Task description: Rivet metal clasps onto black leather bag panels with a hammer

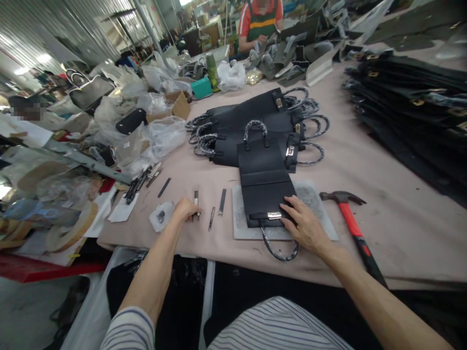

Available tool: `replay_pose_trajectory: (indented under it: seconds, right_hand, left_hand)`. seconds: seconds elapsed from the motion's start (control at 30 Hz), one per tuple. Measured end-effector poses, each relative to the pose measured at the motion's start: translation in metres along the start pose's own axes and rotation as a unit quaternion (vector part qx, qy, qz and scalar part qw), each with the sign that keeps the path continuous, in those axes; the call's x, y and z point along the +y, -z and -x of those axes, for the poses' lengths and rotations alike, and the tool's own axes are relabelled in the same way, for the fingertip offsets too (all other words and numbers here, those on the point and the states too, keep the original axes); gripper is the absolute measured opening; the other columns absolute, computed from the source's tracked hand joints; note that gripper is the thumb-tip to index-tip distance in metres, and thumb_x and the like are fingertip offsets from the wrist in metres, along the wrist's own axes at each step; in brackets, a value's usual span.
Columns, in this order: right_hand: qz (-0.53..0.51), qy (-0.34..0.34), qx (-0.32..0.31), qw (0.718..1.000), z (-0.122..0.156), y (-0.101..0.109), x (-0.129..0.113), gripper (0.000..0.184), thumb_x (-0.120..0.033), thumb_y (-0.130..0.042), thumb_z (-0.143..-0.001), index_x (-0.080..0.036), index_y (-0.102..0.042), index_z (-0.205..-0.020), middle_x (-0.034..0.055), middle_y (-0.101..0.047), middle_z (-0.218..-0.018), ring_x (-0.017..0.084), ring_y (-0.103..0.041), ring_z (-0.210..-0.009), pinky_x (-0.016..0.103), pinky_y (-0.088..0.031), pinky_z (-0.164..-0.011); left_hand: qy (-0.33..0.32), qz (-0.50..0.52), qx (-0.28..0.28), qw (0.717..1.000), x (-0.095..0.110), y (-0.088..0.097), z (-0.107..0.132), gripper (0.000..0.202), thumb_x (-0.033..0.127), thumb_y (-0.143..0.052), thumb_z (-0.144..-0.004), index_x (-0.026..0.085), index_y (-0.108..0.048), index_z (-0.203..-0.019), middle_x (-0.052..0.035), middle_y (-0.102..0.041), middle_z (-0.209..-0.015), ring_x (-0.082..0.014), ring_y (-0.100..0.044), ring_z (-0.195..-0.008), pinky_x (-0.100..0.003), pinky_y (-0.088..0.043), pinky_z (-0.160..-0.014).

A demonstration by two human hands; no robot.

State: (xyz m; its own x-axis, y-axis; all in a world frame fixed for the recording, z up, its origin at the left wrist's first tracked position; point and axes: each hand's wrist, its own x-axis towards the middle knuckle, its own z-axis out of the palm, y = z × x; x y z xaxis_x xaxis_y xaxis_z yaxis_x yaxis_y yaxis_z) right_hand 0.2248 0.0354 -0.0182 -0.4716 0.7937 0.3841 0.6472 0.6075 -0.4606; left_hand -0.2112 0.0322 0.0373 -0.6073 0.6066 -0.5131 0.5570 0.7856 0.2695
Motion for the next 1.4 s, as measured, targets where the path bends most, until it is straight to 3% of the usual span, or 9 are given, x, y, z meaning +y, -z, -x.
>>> replay_pose_trajectory:
  seconds: [0.23, 0.27, 0.4, 0.47, 0.57, 0.67, 1.0, 1.2, 1.4]
  right_hand:
    - [-0.004, -0.005, 0.010, 1.000, -0.001, 0.002, -0.005, 0.038, -0.033, -0.052, -0.100, -0.014, -0.065, -0.130, 0.0178, -0.053, -0.148, 0.036, -0.043, -0.145, 0.059, -0.041, -0.118]
    - [-0.004, -0.006, 0.009, 1.000, -0.001, 0.002, -0.005, 0.038, -0.032, -0.053, -0.099, -0.014, -0.065, -0.130, 0.0178, -0.054, -0.148, 0.036, -0.042, -0.145, 0.059, -0.041, -0.118]
    - [-0.007, -0.008, 0.010, 1.000, -0.001, 0.003, -0.004, 0.039, -0.032, -0.054, -0.099, -0.014, -0.064, -0.131, 0.0179, -0.054, -0.148, 0.035, -0.042, -0.145, 0.058, -0.039, -0.119]
    - [-0.011, -0.010, 0.006, 1.000, -0.001, 0.004, -0.004, 0.039, -0.032, -0.054, -0.099, -0.015, -0.064, -0.132, 0.0172, -0.054, -0.148, 0.035, -0.042, -0.146, 0.059, -0.039, -0.119]
    - [-0.013, -0.016, 0.000, 1.000, -0.001, 0.005, -0.005, 0.040, -0.032, -0.054, -0.099, -0.018, -0.063, -0.135, 0.0161, -0.053, -0.150, 0.036, -0.041, -0.146, 0.061, -0.040, -0.118]
    - [-0.009, -0.017, 0.001, 1.000, -0.001, 0.005, -0.005, 0.040, -0.032, -0.054, -0.098, -0.017, -0.063, -0.135, 0.0163, -0.053, -0.150, 0.036, -0.042, -0.146, 0.060, -0.040, -0.118]
    - [0.000, -0.022, -0.007, 1.000, -0.002, 0.004, -0.005, 0.041, -0.031, -0.054, -0.098, -0.017, -0.061, -0.136, 0.0165, -0.051, -0.151, 0.036, -0.039, -0.147, 0.060, -0.039, -0.118]
    - [0.001, -0.024, -0.014, 1.000, -0.002, 0.005, -0.006, 0.041, -0.030, -0.054, -0.098, -0.015, -0.061, -0.135, 0.0170, -0.050, -0.152, 0.035, -0.039, -0.147, 0.059, -0.038, -0.120]
    - [-0.004, -0.029, -0.010, 1.000, -0.001, 0.003, -0.005, 0.044, -0.031, -0.055, -0.097, -0.017, -0.061, -0.138, 0.0150, -0.050, -0.153, 0.036, -0.039, -0.147, 0.060, -0.038, -0.119]
  left_hand:
    - [-0.057, 0.250, -0.028, 0.966, -0.009, -0.005, 0.042, 0.033, 0.038, -0.084, -0.074, 0.014, -0.061, -0.072, -0.0037, -0.067, -0.067, -0.0156, -0.065, -0.058, -0.026, -0.058, -0.059]
    - [-0.081, 0.309, -0.032, 0.947, -0.009, -0.012, 0.051, 0.036, 0.042, -0.084, -0.073, 0.014, -0.061, -0.075, -0.0045, -0.069, -0.072, -0.0160, -0.067, -0.064, -0.026, -0.059, -0.062]
    - [-0.206, 0.564, -0.056, 0.798, 0.005, -0.057, 0.086, 0.047, 0.045, -0.092, -0.064, 0.012, -0.068, -0.088, -0.0079, -0.074, -0.088, -0.0194, -0.072, -0.077, -0.029, -0.060, -0.072]
    - [-0.246, 0.589, -0.058, 0.768, 0.018, -0.084, 0.098, 0.044, 0.042, -0.090, -0.069, 0.012, -0.071, -0.095, -0.0081, -0.076, -0.091, -0.0195, -0.073, -0.081, -0.029, -0.060, -0.076]
    - [-0.300, 0.569, -0.061, 0.764, 0.036, -0.114, 0.108, 0.037, 0.039, -0.086, -0.078, 0.014, -0.073, -0.101, -0.0087, -0.077, -0.095, -0.0215, -0.075, -0.087, -0.031, -0.061, -0.080]
    - [-0.363, 0.539, -0.055, 0.758, 0.047, -0.127, 0.112, 0.028, 0.037, -0.082, -0.083, 0.015, -0.072, -0.099, -0.0103, -0.076, -0.104, -0.0242, -0.075, -0.095, -0.036, -0.062, -0.086]
    - [-0.492, 0.483, -0.029, 0.724, 0.049, -0.137, 0.111, 0.011, 0.020, -0.075, -0.091, 0.018, -0.070, -0.101, -0.0096, -0.072, -0.114, -0.0253, -0.073, -0.105, -0.042, -0.060, -0.096]
    - [-0.495, 0.456, -0.008, 0.739, 0.048, -0.139, 0.110, 0.011, 0.026, -0.074, -0.093, 0.018, -0.069, -0.100, -0.0105, -0.072, -0.112, -0.0261, -0.073, -0.105, -0.045, -0.060, -0.097]
    - [-0.504, 0.468, -0.020, 0.726, 0.048, -0.141, 0.109, 0.011, 0.020, -0.074, -0.092, 0.020, -0.069, -0.102, -0.0094, -0.073, -0.114, -0.0262, -0.073, -0.106, -0.045, -0.059, -0.097]
